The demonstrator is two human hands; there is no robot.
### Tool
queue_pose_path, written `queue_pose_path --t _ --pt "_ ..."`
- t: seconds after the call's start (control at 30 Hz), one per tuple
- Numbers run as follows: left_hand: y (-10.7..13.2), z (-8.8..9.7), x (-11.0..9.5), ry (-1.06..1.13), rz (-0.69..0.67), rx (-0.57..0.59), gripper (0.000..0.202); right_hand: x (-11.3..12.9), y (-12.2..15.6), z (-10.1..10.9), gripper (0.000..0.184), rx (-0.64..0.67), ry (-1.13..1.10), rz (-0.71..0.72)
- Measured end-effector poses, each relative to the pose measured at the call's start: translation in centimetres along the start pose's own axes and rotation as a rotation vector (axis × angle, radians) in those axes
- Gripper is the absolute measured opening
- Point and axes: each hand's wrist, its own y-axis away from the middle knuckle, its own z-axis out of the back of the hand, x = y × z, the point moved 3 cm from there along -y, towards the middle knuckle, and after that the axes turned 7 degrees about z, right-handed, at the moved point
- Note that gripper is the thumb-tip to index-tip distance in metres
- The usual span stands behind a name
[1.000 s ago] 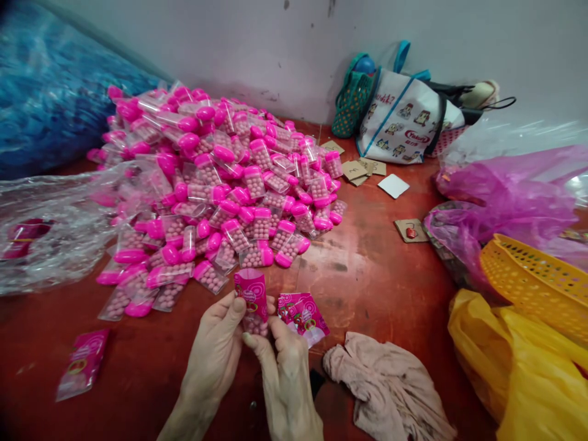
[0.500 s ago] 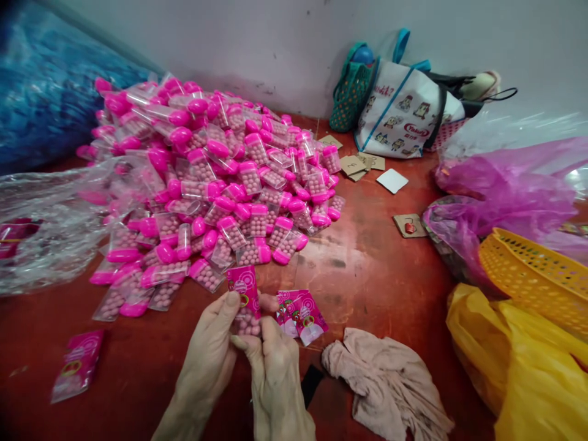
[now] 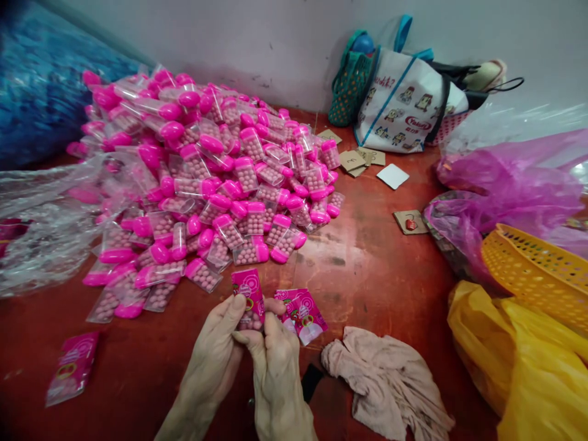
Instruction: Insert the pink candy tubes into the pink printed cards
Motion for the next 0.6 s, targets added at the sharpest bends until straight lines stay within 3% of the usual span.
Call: queue_pose_path --t 0.3,0.4,0.47,0.53,0.6 --pt "0.2 1.4 0.3 0.021 0.01 -0.063 0.027 -0.8 1.1 -1.4 0.017 0.046 -0.074 -0.023" --pt "0.8 2.4 -0.3 -0.01 0.029 -0.104 0.028 -0.5 2.1 -1.6 0.019 0.036 -0.024 0.048" --pt "1.6 4.3 -1.0 -0.046 0.013 -0.181 0.029 -0.1 2.3 -1.0 0.018 0.085 0.004 0.084" --pt "2.8 7.5 -2.2 -0.096 -0.101 -0.326 0.026 -0.1 2.2 0.4 0.015 0.155 0.031 0.062" --pt "4.2 11.8 -3.3 -0.194 -0.203 -0.504 0.02 -0.6 2.0 2.9 0.014 0.055 0.113 0.028"
